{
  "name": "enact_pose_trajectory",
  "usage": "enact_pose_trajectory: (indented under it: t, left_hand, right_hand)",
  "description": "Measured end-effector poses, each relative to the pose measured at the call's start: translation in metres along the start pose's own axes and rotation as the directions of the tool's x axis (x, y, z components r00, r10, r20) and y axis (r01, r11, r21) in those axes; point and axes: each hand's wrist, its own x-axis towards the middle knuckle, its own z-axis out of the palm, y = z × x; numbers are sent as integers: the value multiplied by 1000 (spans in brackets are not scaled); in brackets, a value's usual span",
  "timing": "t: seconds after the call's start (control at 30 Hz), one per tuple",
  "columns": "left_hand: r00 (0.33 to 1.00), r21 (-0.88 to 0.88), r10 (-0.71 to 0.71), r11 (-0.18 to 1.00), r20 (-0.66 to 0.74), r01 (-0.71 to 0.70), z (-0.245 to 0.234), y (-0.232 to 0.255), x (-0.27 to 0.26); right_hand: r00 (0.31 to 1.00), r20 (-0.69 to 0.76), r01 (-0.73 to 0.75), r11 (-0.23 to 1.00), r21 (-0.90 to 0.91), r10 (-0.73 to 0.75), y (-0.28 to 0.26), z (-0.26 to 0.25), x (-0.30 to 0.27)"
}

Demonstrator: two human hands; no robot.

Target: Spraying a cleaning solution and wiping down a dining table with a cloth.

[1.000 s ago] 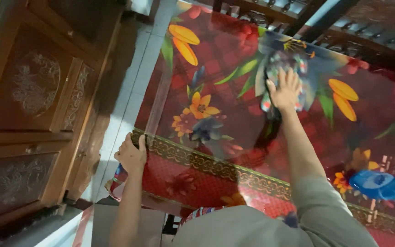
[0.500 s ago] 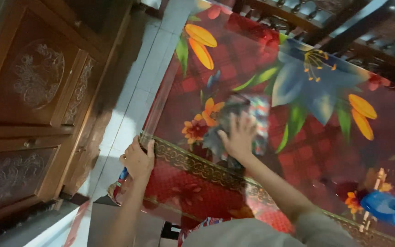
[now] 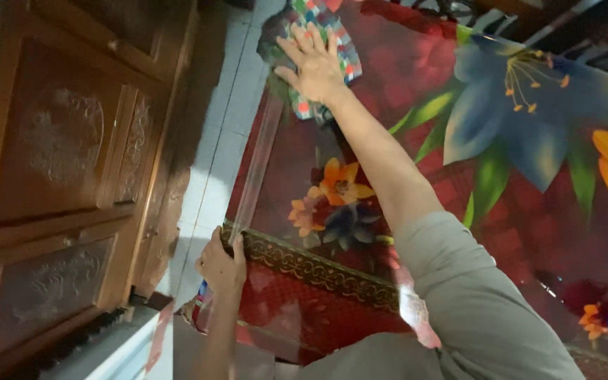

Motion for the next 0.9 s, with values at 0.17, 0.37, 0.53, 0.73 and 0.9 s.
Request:
enact_pose_trajectory:
  t: [0.17, 0.37, 0.53, 0.73, 0.9]
  left_hand:
    - [999, -22, -6, 1000, -32, 5, 5, -3, 2]
    - [999, -36, -28, 999, -23, 27, -5, 7, -2]
    - [985, 51, 43, 998, -165, -35, 15, -10, 4]
    - [991, 19, -3, 1000, -133, 6, 5, 2, 1]
    - [996, -4, 38, 999, -81, -38, -5, 8, 0]
  right_hand:
    - [984, 65, -170, 985, 23, 168, 83, -14, -7]
    - [930, -230, -307, 951, -49, 288, 212, -47, -118]
    - [845, -357, -463, 879, -114, 398, 284, -102, -253]
    - [632, -299, -742, 670, 35, 715, 300, -151, -400]
    - [436, -443, -875, 484, -4, 784, 284, -133, -472]
